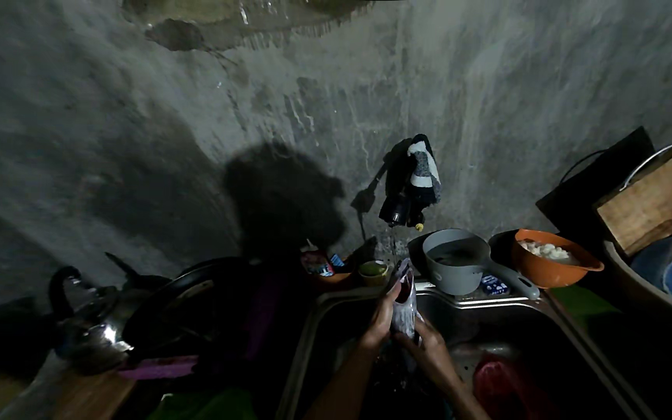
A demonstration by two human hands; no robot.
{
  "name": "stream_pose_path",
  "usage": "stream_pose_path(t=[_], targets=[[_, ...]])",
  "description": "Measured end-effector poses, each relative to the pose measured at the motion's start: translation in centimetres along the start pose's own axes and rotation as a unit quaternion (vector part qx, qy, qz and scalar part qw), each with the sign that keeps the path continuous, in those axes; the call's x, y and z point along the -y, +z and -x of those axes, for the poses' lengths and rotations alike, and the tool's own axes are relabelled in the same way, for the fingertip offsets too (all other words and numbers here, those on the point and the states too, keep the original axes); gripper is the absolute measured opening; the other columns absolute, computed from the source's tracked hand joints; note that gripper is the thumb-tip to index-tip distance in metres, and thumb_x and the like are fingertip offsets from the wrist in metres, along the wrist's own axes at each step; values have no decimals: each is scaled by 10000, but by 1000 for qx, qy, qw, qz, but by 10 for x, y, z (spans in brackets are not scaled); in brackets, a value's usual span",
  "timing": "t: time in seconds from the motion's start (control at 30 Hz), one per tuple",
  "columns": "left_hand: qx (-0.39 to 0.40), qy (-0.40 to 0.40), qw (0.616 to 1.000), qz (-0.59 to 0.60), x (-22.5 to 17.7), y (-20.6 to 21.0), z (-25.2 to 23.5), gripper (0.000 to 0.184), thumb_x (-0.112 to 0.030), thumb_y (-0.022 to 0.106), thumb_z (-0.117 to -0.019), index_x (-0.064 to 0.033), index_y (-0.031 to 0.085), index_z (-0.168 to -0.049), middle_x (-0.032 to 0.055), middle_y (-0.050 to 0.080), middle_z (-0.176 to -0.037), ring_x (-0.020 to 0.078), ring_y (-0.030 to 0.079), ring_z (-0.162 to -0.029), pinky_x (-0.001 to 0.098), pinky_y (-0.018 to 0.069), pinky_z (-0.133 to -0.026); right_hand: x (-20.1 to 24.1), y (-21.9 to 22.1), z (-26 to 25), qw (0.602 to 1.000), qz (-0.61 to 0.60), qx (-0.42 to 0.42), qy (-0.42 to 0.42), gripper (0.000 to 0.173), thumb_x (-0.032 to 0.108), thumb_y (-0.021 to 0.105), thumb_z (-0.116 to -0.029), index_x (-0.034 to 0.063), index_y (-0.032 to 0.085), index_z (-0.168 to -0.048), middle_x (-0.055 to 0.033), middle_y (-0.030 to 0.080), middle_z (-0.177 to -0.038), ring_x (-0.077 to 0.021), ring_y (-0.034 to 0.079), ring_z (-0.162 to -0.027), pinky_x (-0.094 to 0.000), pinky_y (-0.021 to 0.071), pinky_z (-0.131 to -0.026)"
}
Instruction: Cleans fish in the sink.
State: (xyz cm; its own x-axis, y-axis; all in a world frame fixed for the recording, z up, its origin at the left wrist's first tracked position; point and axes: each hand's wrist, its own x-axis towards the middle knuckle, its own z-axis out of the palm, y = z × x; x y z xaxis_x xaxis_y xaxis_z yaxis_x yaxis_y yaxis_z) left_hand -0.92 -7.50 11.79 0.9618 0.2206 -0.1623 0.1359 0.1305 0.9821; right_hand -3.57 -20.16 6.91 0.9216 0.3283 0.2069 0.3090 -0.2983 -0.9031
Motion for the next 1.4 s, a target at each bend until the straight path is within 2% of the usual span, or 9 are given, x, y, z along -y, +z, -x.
stream_pose_path(t=[0.23, 0.33, 0.4, 0.47, 0.6, 0.83, 1.07, 1.27, 1.4], targets=[[-21, 11, 1000, 16, 3, -1, 0, 409, -239, 335, -1126, -15, 518, -1415, 161, 578, -1363, 190, 573, -1207, 366, 464, -1027, -21, 22, 18, 985, -32, -137, -95, 243, 103, 680, -931, -59, 759, -1095, -251, 674, -1287, -332, 677, -1190, -426, 542, -1021], [-19, 10, 1000, 0, 6, -5, -1, 409, -220, 323, -1127, -1, 522, -1409, 162, 583, -1360, 184, 575, -1204, 356, 464, -1028, -18, 19, 21, 988, -66, -122, -68, 178, 75, 678, -921, -54, 768, -1004, -243, 691, -1250, -319, 665, -1204, -418, 530, -1035], [-14, 15, 1000, -17, 6, -8, -2, 413, -212, 322, -1128, 5, 516, -1420, 171, 573, -1389, 193, 567, -1242, 363, 455, -1058, -12, 15, 12, 981, -120, -142, -50, 186, 66, 653, -920, -82, 737, -994, -229, 705, -1168, -259, 679, -1120, -374, 547, -985], [-9, 21, 999, -24, 4, -9, 1, 405, -188, 328, -1124, 19, 515, -1418, 176, 571, -1388, 190, 563, -1241, 356, 447, -1063, 1, 6, -2, 975, -164, -150, -21, 222, 58, 611, -958, -101, 672, -1099, -179, 699, -1070, -166, 677, -976, -313, 562, -889], [8, 2, 1000, -9, 3, -13, 1, 367, -183, 344, -1120, 7, 545, -1362, 131, 621, -1249, 140, 605, -1086, 310, 493, -954, 20, -15, -37, 984, -151, -83, 41, 335, 70, 576, -1016, -76, 554, -1317, -184, 691, -1108, -202, 690, -966, -358, 569, -880], [16, -33, 993, 115, -2, -26, -4, 304, -114, 304, -1098, -3, 558, -1224, 85, 671, -896, 137, 668, -760, 288, 570, -692, 41, -23, -72, 988, -131, 42, 76, 352, 90, 583, -1034, -59, 539, -1350, -183, 686, -1072, -201, 698, -880, -354, 591, -816], [33, -59, 984, 164, -4, -39, -11, 385, -162, 235, -1105, -22, 593, -1086, 75, 660, -793, 153, 654, -692, 303, 563, -649, 61, -24, -92, 994, 17, 89, 54, 325, 79, 556, -1030, -57, 575, -1325, -187, 691, -995, -238, 693, -825, -396, 577, -818], [89, -72, 972, 204, -6, -39, -19, 417, -211, 204, -1098, -38, 583, -1096, 94, 659, -787, 173, 655, -666, 319, 566, -613, 74, -28, -92, 990, 114, 70, 49, 560, 75, 603, -1004, 78, 387, -1520, -207, 706, -975, -342, 718, -862, -496, 578, -822], [121, -95, 961, 231, -6, -32, -21, 420, -229, 206, -1100, -44, 580, -1057, 85, 648, -749, 177, 656, -651, 323, 577, -621, 77, -31, -101, 986, 110, 81, 95, 814, 47, 677, -947, 123, 213, -1612, -281, 676, -1133, -440, 695, -993, -588, 554, -884]])
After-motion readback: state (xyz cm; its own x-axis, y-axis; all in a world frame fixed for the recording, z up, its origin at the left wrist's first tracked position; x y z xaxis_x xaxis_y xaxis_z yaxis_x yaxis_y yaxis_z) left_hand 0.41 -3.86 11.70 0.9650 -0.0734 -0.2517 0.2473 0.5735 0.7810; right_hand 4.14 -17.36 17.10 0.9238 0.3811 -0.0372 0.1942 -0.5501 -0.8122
